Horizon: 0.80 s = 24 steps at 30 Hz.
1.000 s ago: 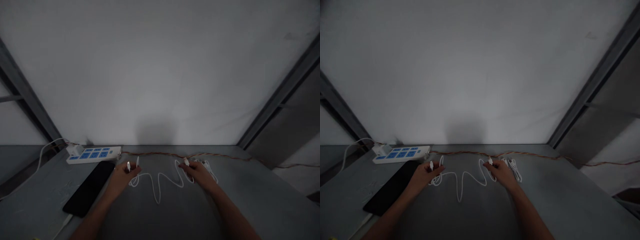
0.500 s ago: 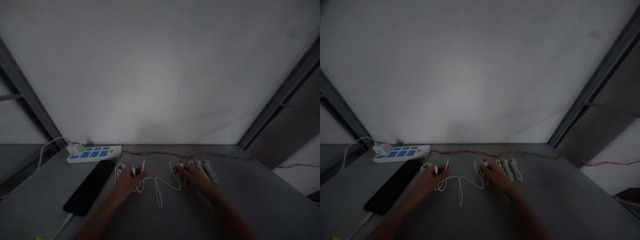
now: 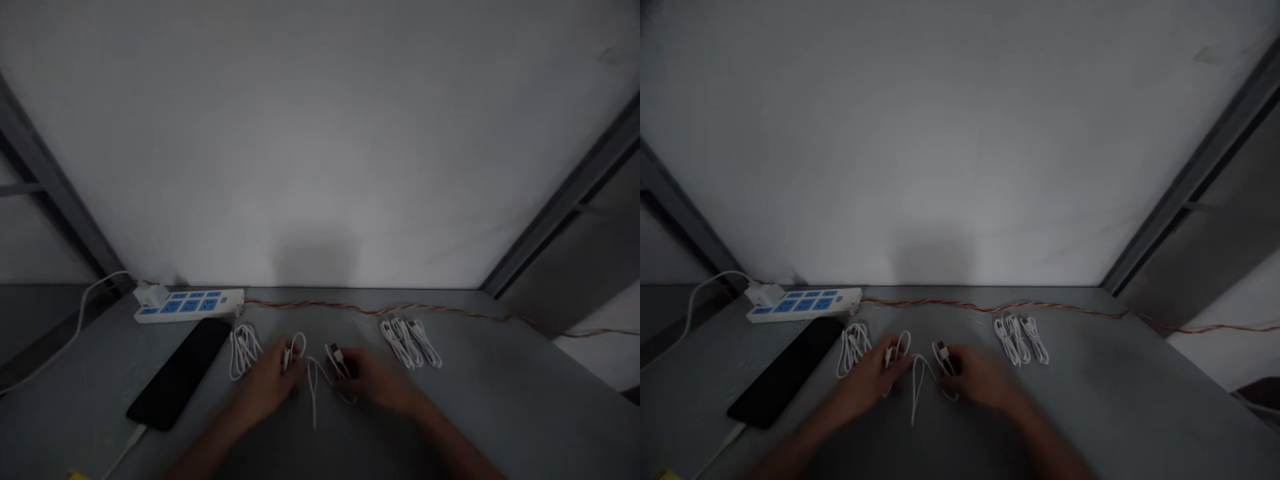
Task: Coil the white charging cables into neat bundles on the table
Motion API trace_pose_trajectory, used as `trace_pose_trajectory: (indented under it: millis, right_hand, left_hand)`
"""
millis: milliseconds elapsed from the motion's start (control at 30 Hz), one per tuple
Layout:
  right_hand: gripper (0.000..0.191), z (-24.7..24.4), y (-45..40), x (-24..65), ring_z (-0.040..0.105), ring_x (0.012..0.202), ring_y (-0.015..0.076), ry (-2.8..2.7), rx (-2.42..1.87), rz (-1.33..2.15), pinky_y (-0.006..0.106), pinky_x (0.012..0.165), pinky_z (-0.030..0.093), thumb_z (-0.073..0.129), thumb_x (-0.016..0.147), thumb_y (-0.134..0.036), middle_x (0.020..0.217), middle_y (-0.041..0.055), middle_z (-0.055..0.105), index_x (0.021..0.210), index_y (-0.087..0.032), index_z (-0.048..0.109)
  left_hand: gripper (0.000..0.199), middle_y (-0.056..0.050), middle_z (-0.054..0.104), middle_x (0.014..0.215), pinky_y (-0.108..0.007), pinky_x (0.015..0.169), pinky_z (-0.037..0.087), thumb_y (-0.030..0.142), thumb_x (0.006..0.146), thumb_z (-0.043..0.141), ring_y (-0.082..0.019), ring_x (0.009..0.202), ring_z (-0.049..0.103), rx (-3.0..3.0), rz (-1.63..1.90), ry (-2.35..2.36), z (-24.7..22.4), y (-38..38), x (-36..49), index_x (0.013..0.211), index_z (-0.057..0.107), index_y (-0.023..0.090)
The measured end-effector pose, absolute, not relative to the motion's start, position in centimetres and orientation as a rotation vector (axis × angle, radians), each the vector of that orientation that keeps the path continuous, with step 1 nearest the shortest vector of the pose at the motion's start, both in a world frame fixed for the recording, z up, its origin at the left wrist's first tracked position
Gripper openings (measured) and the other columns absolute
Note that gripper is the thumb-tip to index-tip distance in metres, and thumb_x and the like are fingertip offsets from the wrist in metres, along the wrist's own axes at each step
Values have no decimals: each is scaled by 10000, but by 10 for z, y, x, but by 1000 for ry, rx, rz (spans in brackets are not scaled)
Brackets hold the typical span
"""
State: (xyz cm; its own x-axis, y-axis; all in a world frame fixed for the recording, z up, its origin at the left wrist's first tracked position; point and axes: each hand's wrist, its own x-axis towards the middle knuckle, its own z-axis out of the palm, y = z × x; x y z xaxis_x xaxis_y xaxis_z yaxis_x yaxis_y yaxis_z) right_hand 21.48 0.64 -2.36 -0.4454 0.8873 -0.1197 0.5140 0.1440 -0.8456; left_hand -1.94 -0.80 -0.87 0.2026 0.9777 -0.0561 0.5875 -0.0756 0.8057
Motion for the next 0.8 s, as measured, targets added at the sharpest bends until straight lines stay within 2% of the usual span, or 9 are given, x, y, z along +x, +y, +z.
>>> trace_pose_trajectory:
  millis: [100,167,233,300,400,500,633,700,800]
  right_hand:
    - [158,-19,2,207,520,662,137,-1946,-1214,1424,195,577,377,680,749,-240,731,-33,591,901,-198,667]
    - [191,-16,1,203,554,709,156,-1896,-1145,1487,209,620,415,667,782,-283,797,-16,632,954,-200,682]
    - [229,-14,1,200,570,733,171,-1865,-1121,1491,223,638,431,648,820,-365,835,0,654,968,-198,699]
    - [304,-13,1,199,569,714,173,-1844,-1115,1486,231,630,432,612,852,-458,816,6,657,960,-193,715]
    - [379,-11,0,198,563,678,171,-1822,-1082,1505,238,623,432,594,856,-536,755,4,647,906,-188,735]
    - [378,-9,-2,195,578,694,177,-1786,-1031,1579,248,649,445,629,828,-547,776,0,655,925,-201,746]
    - [332,-9,-7,189,601,760,188,-1764,-967,1624,265,737,466,694,787,-500,818,-4,666,940,-208,738]
    - [328,-12,-8,186,596,759,184,-1759,-948,1616,268,748,470,707,781,-487,816,-3,662,943,-203,722]
    - [364,-17,-8,184,561,689,168,-1768,-998,1539,253,662,459,701,778,-522,763,6,640,886,-174,703]
  left_hand:
    - [410,-36,723,839,-301,681,464,519,879,475,-214,687,667,1625,699,1410,-11,-11,-15,1124,534,195]
    - [497,-63,735,936,-316,762,482,524,873,489,-237,820,688,1589,751,1399,-14,-12,-12,1235,516,184]
    - [522,-83,721,1075,-318,860,471,527,865,510,-252,996,663,1563,816,1376,-14,-13,-10,1262,539,189]
    - [501,-82,714,1113,-308,859,476,534,860,525,-251,1022,652,1542,843,1294,-12,-13,-9,1223,591,195]
    - [479,-64,742,936,-277,710,496,548,857,531,-222,821,673,1531,840,1173,-6,-12,-9,1140,652,181]
    - [434,-38,724,777,-249,617,462,554,839,557,-195,696,640,1564,847,1209,-3,-12,-8,969,714,171]
    - [420,-17,673,653,-247,574,440,535,870,510,-180,624,601,1675,895,1288,-7,-14,-4,772,726,188]
    - [403,-36,720,773,-276,683,490,513,887,490,-206,735,641,1767,943,1311,-10,-16,-1,812,744,209]
    - [398,-73,704,1160,-356,970,455,478,906,477,-259,1072,626,1889,938,1295,-14,-21,3,1128,710,245]
